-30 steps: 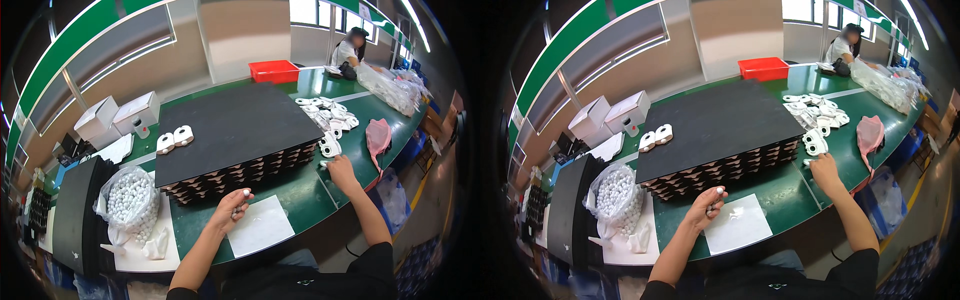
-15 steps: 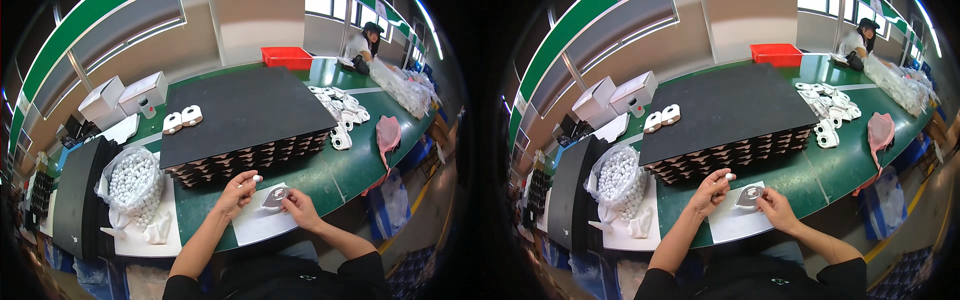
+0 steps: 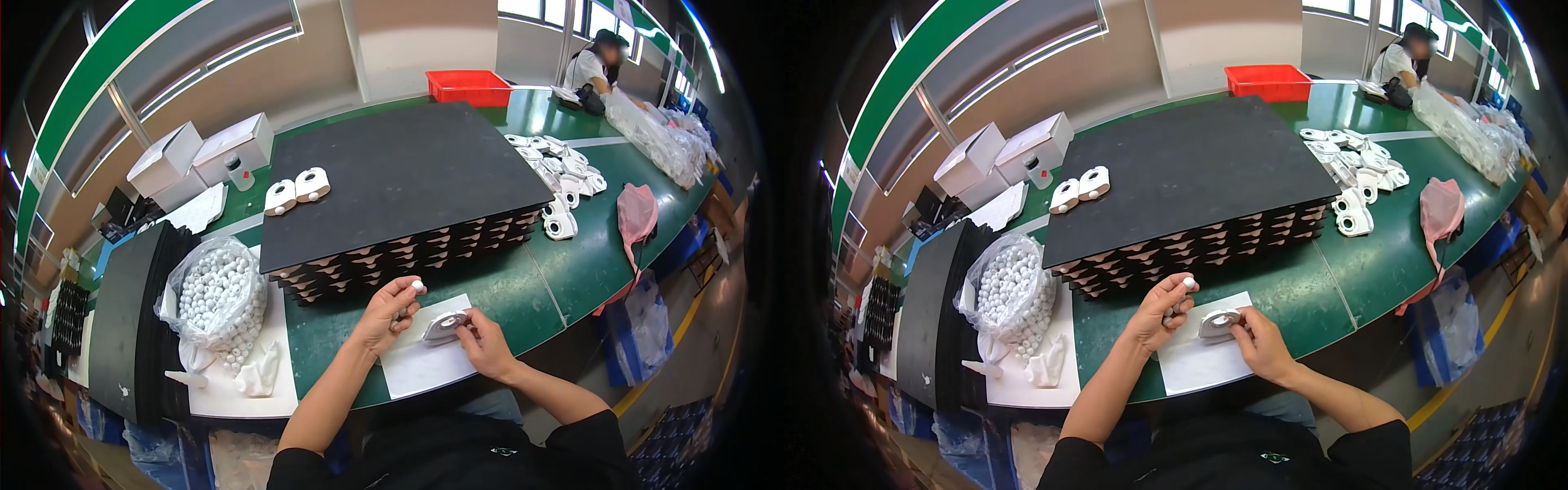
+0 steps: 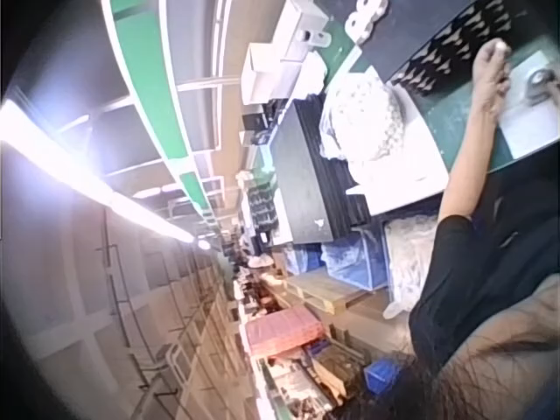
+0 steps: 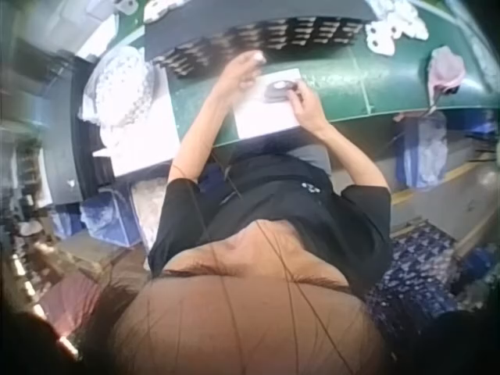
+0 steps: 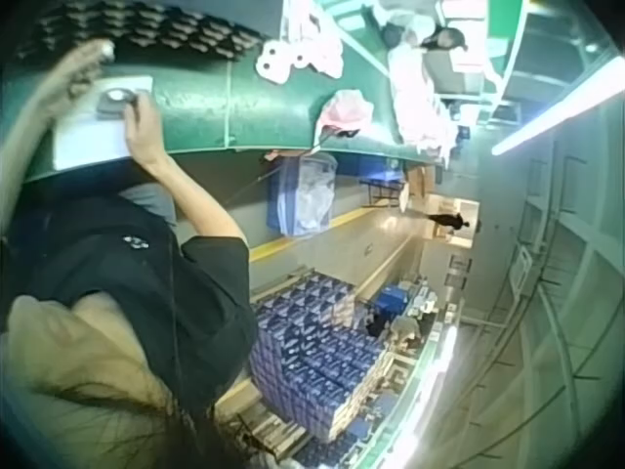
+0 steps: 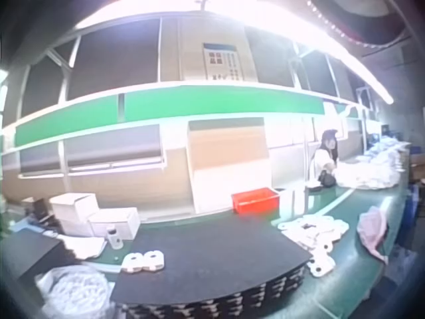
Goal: Assembling LED light fixtures by inserting small white components into plastic housings and stacking the finished units.
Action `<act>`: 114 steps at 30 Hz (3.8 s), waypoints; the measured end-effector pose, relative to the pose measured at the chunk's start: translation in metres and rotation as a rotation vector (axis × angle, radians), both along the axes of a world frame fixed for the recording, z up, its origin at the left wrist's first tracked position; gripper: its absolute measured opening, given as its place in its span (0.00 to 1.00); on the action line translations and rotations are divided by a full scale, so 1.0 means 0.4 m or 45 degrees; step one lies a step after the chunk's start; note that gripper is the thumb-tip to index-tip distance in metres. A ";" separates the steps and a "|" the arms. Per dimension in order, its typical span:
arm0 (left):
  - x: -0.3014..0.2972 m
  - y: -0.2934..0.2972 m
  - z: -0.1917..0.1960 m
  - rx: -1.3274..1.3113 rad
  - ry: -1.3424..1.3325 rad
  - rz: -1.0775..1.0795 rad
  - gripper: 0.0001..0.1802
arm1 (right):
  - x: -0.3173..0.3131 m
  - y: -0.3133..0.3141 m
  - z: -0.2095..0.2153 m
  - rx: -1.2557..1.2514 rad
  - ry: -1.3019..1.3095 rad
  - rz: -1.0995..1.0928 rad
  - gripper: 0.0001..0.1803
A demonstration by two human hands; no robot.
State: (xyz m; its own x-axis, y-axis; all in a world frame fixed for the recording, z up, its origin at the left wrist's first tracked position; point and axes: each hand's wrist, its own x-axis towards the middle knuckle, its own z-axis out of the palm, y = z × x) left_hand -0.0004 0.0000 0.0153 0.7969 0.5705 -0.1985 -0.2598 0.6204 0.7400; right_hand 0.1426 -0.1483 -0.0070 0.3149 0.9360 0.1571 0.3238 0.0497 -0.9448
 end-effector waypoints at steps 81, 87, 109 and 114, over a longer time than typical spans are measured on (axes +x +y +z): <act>-0.015 0.023 -0.003 -0.322 -0.169 -0.008 0.13 | 0.062 0.718 0.334 -0.164 -0.312 -0.078 0.15; -0.014 0.024 -0.006 -0.360 -0.211 0.010 0.18 | 0.171 0.518 0.349 0.424 -0.214 -0.033 0.14; -0.007 0.009 -0.005 -0.166 -0.050 0.036 0.18 | 0.443 -0.088 0.131 -0.455 -1.217 -0.287 0.21; -0.007 0.001 0.016 -0.190 -0.059 0.058 0.16 | 0.418 -0.088 0.154 -0.555 -1.049 -0.032 0.22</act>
State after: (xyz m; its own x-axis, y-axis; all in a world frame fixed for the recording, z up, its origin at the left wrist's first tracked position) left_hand -0.0033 0.0004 0.0216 0.7813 0.5730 -0.2474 -0.3219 0.7095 0.6269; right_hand 0.3097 -0.1835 0.0544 0.2810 0.9594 -0.0234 0.8967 -0.2712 -0.3497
